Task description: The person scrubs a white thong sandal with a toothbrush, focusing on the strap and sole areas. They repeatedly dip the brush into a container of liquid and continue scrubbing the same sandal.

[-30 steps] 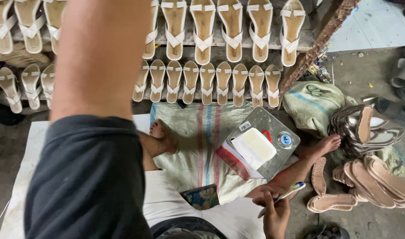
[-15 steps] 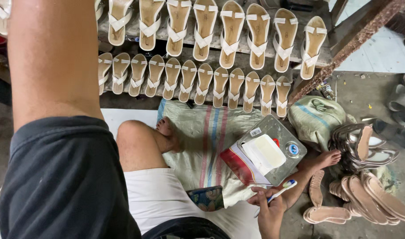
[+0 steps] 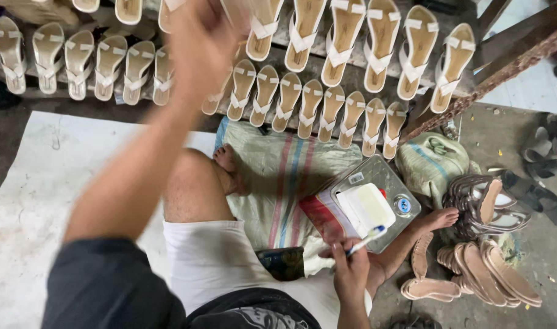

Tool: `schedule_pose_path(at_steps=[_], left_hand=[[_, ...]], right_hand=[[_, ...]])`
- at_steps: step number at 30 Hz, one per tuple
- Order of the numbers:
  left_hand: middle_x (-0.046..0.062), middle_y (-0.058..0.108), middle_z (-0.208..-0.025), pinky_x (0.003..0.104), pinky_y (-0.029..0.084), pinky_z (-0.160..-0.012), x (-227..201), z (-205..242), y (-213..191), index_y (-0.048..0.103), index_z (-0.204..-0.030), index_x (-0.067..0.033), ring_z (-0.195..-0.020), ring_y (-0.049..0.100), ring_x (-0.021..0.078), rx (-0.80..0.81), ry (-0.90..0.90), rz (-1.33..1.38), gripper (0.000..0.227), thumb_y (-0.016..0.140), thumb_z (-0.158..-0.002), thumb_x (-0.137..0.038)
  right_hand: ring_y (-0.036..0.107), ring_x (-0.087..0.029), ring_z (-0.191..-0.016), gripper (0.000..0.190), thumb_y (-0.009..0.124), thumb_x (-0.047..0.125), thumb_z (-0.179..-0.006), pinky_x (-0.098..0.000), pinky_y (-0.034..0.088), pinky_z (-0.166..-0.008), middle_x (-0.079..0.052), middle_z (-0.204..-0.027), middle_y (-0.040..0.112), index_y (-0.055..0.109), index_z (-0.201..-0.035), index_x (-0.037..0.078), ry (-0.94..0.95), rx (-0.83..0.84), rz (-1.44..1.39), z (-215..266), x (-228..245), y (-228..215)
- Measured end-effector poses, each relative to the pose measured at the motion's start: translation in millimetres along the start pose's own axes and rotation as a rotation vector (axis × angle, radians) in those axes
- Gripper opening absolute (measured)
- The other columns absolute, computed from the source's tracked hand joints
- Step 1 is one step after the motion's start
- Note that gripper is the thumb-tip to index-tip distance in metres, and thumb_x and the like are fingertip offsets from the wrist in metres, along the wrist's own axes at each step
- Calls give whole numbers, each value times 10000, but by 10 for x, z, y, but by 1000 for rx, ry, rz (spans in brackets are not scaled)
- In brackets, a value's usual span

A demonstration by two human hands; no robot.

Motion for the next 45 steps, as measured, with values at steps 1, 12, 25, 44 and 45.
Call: schedule_pose_path(at_steps=[1, 12, 25, 44, 45], left_hand=[[23, 712, -1071, 261, 550, -880, 183, 330, 104, 657, -1184, -24, -963, 667, 78, 51, -92, -64, 333, 770, -919, -192], [97, 614, -1154, 333, 548, -994, 1767, 2994, 829, 554, -1267, 28, -1094, 614, 175, 338, -663, 324, 403, 784, -1006, -175], [142, 596, -1380, 445, 586, -1019, 1837, 3070, 748, 360, -1514, -8, -1230, 647, 274, 267, -1047, 700, 848, 750, -924, -477], [247, 421, -1581, 459, 477, -1247, 1289, 2864, 754, 427, -1358, 14, -1468, 505, 307, 342, -488, -67, 727, 901, -809, -16], [245, 441, -1556, 453, 501, -1221, 1267, 2837, 773, 448, -1336, 10, -1444, 527, 307, 348, -446, -105, 718, 917, -795, -43]], right_hand=[[718, -246, -785, 213, 634, 44, -994, -368, 581, -729, -252, -1027, 642, 425, -1019, 11, -40, 21, 35, -86, 95, 86], [608, -167, -981, 319, 706, -47, -932, -307, 492, -866, -100, -1027, 630, 431, -997, 101, -4, 92, -250, 33, 467, 278], [665, -268, -886, 357, 652, 235, -1044, -390, 533, -740, -167, -1053, 608, 471, -1239, -4, -226, 142, 869, 135, 534, -375], [680, -282, -726, 174, 673, 207, -926, -454, 502, -603, -82, -859, 695, 772, -1069, 211, -15, -15, 1619, -480, 954, -975], [682, -275, -739, 164, 692, 187, -926, -434, 503, -612, -80, -887, 710, 777, -1066, 197, -12, -2, 1541, -408, 1001, -959]])
Point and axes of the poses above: each hand's wrist, its own z-axis away from the middle knuckle, its own y-axis out of the palm, x = y × z, the point moved 9 cm from there along -z, towards the middle knuckle
